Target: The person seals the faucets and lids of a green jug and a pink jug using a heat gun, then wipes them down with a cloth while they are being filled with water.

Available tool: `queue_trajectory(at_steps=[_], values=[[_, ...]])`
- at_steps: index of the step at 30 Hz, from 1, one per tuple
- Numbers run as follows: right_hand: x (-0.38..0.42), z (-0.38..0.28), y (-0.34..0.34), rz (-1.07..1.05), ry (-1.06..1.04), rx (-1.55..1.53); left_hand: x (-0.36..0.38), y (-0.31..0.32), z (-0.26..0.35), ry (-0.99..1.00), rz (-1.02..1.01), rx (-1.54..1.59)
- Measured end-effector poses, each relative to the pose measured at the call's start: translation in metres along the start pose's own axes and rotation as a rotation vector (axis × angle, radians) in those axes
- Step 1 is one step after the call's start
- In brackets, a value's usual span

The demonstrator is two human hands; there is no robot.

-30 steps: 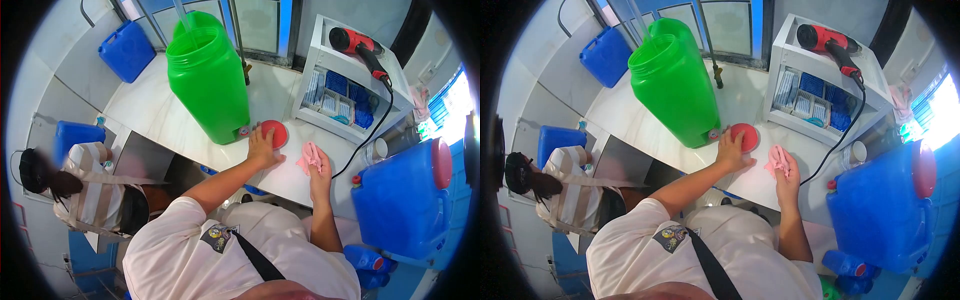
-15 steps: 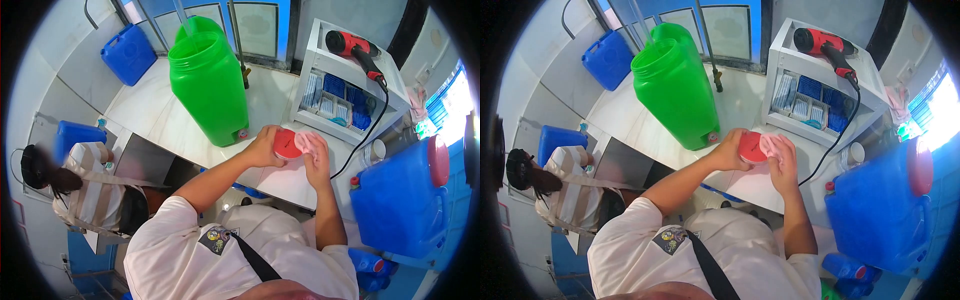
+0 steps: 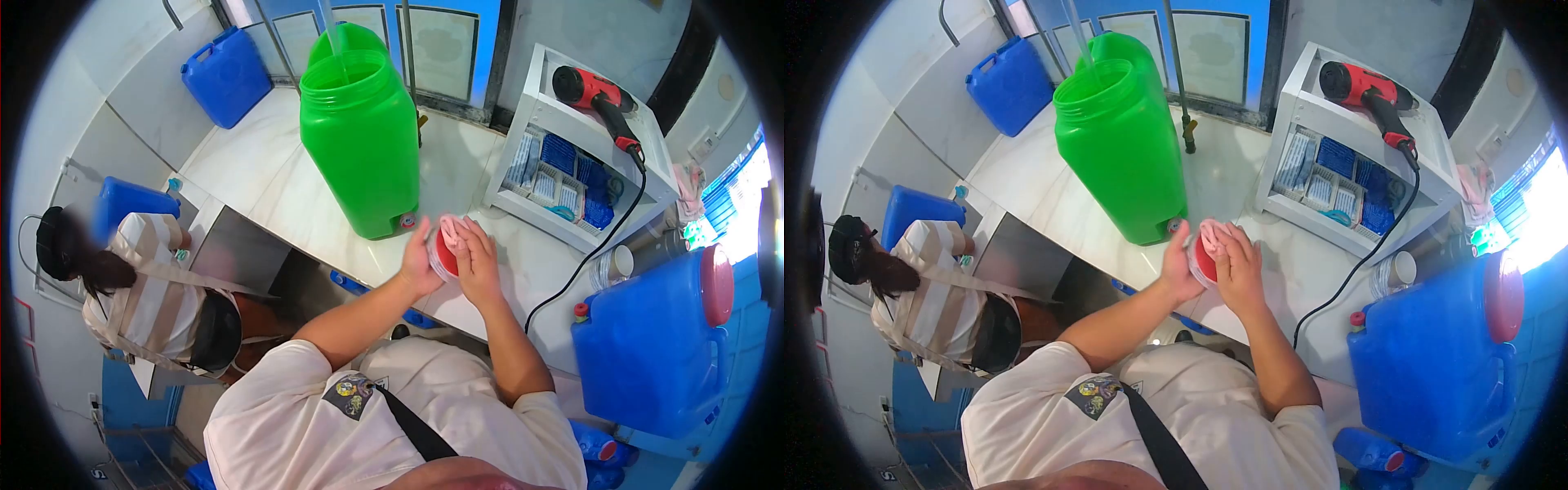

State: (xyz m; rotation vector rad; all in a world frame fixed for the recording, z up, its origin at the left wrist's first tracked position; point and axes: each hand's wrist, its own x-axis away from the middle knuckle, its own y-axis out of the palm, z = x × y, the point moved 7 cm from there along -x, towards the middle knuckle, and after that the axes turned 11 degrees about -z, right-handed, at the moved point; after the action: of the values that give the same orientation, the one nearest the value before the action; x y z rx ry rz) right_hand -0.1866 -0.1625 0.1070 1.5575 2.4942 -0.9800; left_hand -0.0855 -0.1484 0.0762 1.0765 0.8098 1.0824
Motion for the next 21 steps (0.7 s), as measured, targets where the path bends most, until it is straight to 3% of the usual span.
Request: queue_trajectory(at_steps=[3, 5, 8, 11, 13, 15, 16, 17, 19, 21], values=[[-0.002, -0.04, -0.008, -0.063, -0.081, 0.06, 0.007, 0.005, 0.013, 0.046, -0.021, 0.01], [-0.004, -0.064, -0.007, -0.073, -0.159, 0.115, 0.01, 0.012, 0.003, -0.016, -0.155, 0.137], [-0.02, -0.066, -0.016, -0.116, -0.094, 0.044, 0.005, 0.016, 0.005, 0.006, -0.196, 0.066], [-0.019, -0.077, -0.033, -0.028, -0.166, 0.254, 0.01, 0.047, 0.026, 0.05, -0.156, 0.021], [-0.005, -0.093, -0.028, -0.06, -0.217, 0.238, 0.011, 0.053, 0.04, 0.099, -0.167, 0.008], [-0.004, -0.102, -0.027, -0.099, -0.256, 0.222, 0.008, 0.048, 0.038, 0.031, -0.311, -0.046], [-0.01, -0.108, -0.028, -0.103, -0.34, 0.295, 0.007, 0.051, 0.023, -0.067, -0.403, 0.305], [-0.015, -0.113, -0.03, -0.11, -0.418, 0.366, 0.006, 0.046, 0.016, -0.075, -0.385, 0.322], [-0.029, -0.106, -0.052, -0.048, -0.342, 0.334, 0.001, 0.071, 0.026, 0.076, -0.234, -0.071], [-0.029, -0.109, -0.073, 0.045, -0.181, 0.279, 0.002, 0.098, 0.055, 0.154, -0.247, -0.08]])
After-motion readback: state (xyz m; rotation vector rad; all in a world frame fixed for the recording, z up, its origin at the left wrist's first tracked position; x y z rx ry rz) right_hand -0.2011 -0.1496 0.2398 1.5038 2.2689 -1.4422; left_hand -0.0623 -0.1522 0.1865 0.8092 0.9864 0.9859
